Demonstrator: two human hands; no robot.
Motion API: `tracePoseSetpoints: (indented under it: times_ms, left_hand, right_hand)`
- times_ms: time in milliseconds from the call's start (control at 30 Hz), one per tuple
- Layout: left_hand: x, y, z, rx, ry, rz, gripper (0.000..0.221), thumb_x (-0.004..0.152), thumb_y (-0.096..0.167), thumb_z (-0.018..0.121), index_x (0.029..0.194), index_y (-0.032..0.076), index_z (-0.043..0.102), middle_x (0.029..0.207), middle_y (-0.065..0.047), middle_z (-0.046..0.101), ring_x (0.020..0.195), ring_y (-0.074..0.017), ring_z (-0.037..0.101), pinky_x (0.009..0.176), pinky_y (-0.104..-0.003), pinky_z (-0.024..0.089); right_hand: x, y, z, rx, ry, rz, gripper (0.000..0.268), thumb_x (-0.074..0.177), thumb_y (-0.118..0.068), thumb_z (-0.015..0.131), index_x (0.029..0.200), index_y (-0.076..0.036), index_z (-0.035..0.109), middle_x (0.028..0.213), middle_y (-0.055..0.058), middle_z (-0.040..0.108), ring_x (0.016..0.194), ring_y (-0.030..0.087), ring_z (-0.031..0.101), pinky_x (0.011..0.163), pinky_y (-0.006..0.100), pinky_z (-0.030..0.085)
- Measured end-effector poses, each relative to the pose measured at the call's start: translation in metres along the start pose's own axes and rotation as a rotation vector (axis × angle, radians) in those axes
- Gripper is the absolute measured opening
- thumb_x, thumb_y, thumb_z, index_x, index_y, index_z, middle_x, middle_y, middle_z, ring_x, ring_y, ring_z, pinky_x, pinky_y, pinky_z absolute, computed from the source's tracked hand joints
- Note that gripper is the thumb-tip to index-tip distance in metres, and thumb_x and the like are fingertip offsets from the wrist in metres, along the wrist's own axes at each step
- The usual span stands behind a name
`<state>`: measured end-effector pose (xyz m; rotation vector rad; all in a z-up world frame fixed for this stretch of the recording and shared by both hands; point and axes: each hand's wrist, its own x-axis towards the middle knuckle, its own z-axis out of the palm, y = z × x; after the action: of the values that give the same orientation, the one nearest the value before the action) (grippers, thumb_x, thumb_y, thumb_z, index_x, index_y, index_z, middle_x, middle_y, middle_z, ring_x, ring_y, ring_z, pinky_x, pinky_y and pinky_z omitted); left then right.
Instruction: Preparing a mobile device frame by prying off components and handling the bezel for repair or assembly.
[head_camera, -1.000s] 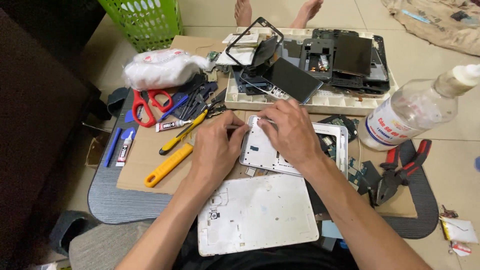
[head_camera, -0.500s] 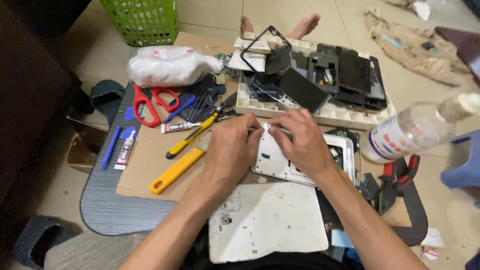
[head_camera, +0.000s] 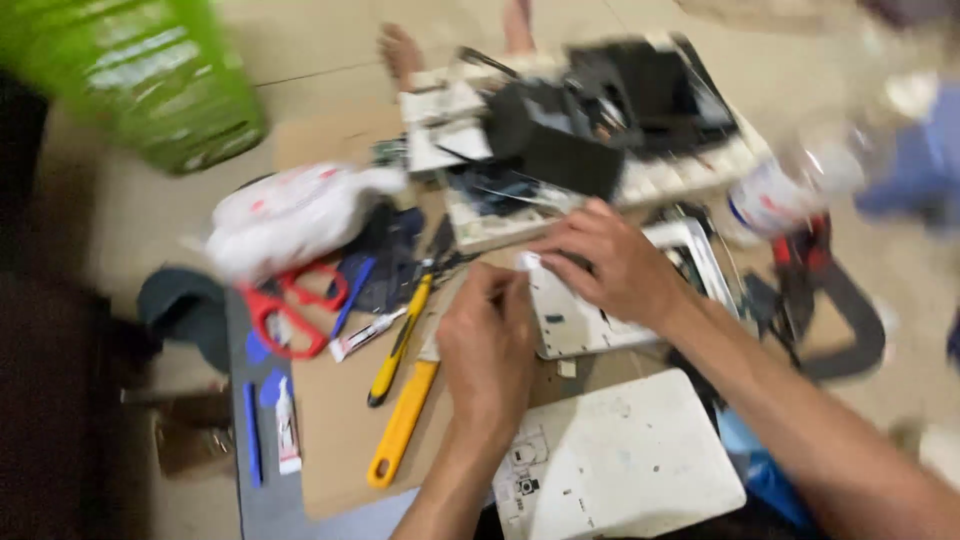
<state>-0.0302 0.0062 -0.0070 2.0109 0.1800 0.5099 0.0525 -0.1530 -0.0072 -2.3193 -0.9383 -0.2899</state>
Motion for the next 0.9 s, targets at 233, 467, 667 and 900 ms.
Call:
tracePoseSetpoints:
  times_ms: [233, 467, 667, 900]
  left_hand:
    - [0.002, 0.0, 0.01, 0.09, 0.014, -0.008, 0.003, 0.089, 0.013, 0.073, 0.089, 0.01, 0.073, 0.072, -0.017, 0.076, 0.069, -0.0356, 0.075, 0.058, -0.042, 0.057]
    - [0.0, -0.012, 0.018, 0.137, 0.108, 0.027, 0.009, 0.087, 0.017, 0.077, 0.089, 0.011, 0.072, 0.075, -0.014, 0.077, 0.07, -0.0351, 0.074, 0.06, -0.042, 0.056]
    - [-0.004, -0.008, 0.014, 0.12, 0.105, 0.005, 0.009, 0.088, 0.016, 0.076, 0.09, 0.008, 0.073, 0.075, -0.014, 0.077, 0.065, -0.0273, 0.072, 0.059, -0.035, 0.056]
    - [0.0, -0.007, 0.018, 0.123, 0.104, -0.002, 0.007, 0.089, 0.015, 0.077, 0.089, 0.008, 0.075, 0.07, -0.011, 0.074, 0.06, -0.0197, 0.068, 0.056, -0.03, 0.055]
  right_hand:
    - [-0.005, 0.015, 0.002, -0.006, 0.043, -0.065, 0.01, 0.097, -0.018, 0.069, 0.097, -0.011, 0.076, 0.093, 0.008, 0.071, 0.088, 0.026, 0.063, 0.085, 0.04, 0.052]
    - [-0.005, 0.02, -0.003, 0.009, -0.026, -0.11, 0.013, 0.099, -0.022, 0.066, 0.103, -0.014, 0.076, 0.094, 0.006, 0.068, 0.091, 0.024, 0.061, 0.083, 0.038, 0.051]
    - [-0.005, 0.027, 0.004, 0.003, -0.031, -0.096, 0.014, 0.1, -0.023, 0.066, 0.107, -0.017, 0.076, 0.093, 0.005, 0.066, 0.092, 0.022, 0.058, 0.083, 0.038, 0.05]
    - [-0.007, 0.034, 0.006, 0.031, -0.009, -0.089, 0.014, 0.099, -0.022, 0.065, 0.106, -0.017, 0.076, 0.094, 0.004, 0.066, 0.094, 0.022, 0.058, 0.082, 0.039, 0.049]
